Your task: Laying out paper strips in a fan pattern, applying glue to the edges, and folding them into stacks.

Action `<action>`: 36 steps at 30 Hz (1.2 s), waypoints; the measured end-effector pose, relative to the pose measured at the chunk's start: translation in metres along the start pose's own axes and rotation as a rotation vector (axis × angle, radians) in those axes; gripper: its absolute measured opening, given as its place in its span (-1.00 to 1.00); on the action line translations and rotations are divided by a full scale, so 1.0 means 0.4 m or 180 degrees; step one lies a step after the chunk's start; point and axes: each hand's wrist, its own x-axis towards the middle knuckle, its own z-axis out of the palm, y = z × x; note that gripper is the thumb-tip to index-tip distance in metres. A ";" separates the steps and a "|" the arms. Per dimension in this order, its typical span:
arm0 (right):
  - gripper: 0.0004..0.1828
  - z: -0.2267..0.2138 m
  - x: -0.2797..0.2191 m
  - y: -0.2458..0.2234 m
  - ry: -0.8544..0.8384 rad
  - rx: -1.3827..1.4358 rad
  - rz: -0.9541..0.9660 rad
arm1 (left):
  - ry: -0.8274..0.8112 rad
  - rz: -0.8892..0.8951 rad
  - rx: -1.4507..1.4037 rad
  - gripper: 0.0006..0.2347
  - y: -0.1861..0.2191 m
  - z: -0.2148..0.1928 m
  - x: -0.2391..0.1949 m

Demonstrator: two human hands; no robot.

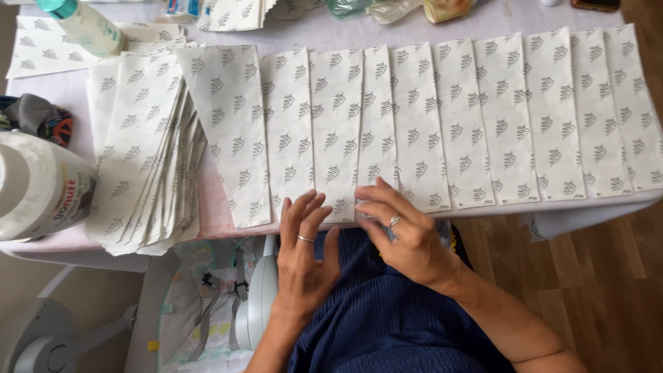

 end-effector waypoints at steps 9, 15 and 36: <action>-0.87 0.042 -0.012 0.028 -0.0043 -0.0239 0.0055 | -0.0250 0.0395 0.0105 -0.86 -0.074 -0.020 0.016; -0.95 0.039 -0.012 0.031 -0.0073 -0.0251 0.0028 | -0.0244 0.0386 0.0061 -0.97 -0.085 -0.026 0.016; -0.81 0.058 0.039 0.041 -0.0133 0.0034 0.0665 | 0.0269 -0.0641 -0.0154 -0.82 -0.054 0.022 0.027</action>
